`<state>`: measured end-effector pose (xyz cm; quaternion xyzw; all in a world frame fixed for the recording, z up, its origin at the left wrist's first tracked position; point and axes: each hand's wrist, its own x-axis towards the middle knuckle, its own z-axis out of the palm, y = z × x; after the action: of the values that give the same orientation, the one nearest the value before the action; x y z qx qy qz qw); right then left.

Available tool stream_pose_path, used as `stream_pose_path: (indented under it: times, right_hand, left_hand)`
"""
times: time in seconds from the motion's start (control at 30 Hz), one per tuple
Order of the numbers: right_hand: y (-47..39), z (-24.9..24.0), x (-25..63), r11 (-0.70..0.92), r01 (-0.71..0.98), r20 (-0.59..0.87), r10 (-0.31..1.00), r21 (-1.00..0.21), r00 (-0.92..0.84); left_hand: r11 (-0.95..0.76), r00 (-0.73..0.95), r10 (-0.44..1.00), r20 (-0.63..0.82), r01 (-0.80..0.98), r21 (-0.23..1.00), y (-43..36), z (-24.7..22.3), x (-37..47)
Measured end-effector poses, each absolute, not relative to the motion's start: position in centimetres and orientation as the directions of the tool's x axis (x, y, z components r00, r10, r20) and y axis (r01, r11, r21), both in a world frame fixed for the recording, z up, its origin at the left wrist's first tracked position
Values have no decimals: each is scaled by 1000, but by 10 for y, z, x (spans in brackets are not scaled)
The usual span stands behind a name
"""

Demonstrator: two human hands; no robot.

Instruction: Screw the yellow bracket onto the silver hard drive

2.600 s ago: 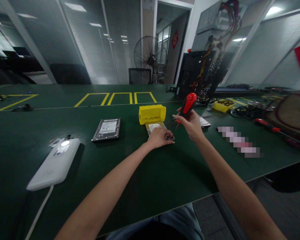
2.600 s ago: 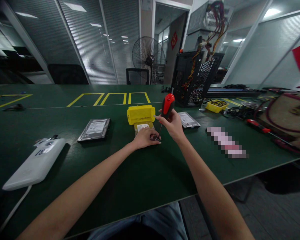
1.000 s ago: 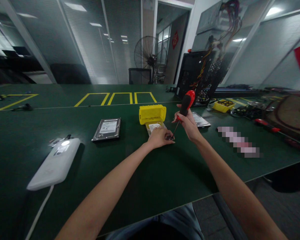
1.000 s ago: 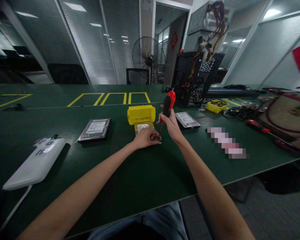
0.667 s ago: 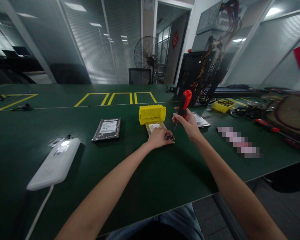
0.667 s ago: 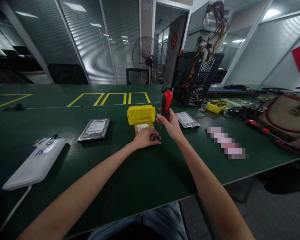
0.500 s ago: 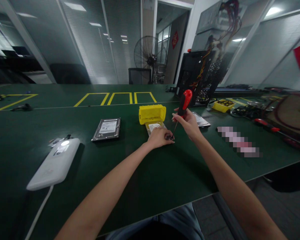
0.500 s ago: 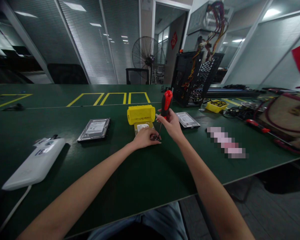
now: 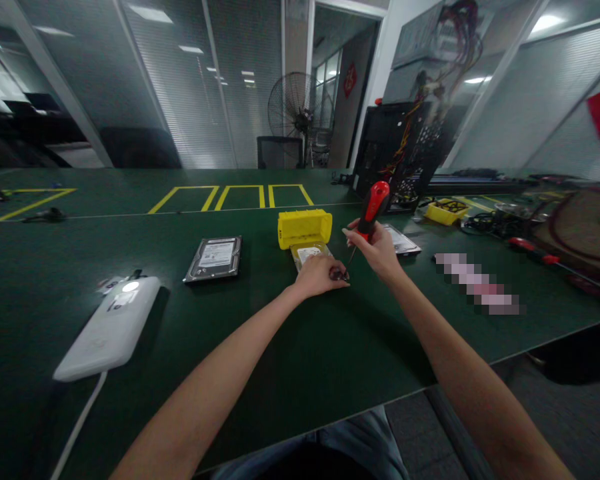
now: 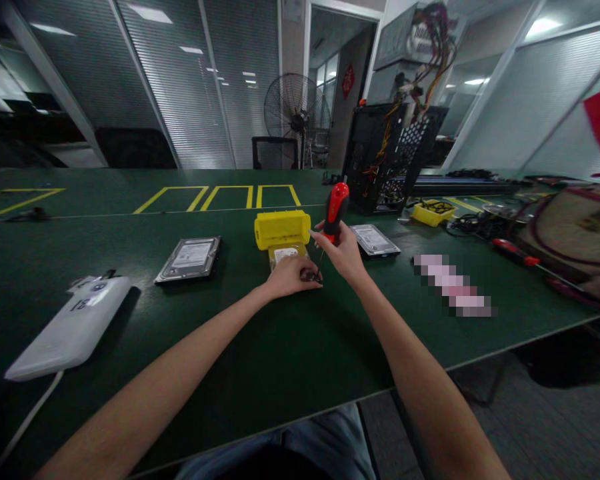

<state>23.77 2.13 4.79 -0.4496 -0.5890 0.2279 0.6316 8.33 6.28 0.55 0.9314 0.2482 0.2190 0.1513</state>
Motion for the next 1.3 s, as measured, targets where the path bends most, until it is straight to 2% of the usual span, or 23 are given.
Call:
stream_pose_path:
  times: [0.27,0.43,0.53,0.73,1.03,1.13,1.3]
  right_hand:
    - [18,50,235,466,377,575,774,-801,265]
    - [17,50,234,462,403,590,750,-790,298]
    - [15,52,231,484,370,596,743,-793,306]
    - [12,53,228,548,160,569,763,-821,308]
    - [20,48,236,563,32,546,785,-826,292]
    - [19,49,237,553,29,537,795,-833,281]
    - [17,54,236,547,115,555,784,-829,277]
  left_hand:
    - [-826,775,537,333,403,394,63,6,84]
    - [-829,781,532,329,401,389,64,5,84]
    - [-831,780,530,333,398,389,64,5,83]
    - [-823,782,531,325,385,418,63,6,82]
    - [-827,777,533,335,395,400,63,6,84]
    - [-825,778,537,328,402,397,62,6,84]
    - [-820,779,544,311,415,393,62,8,83]
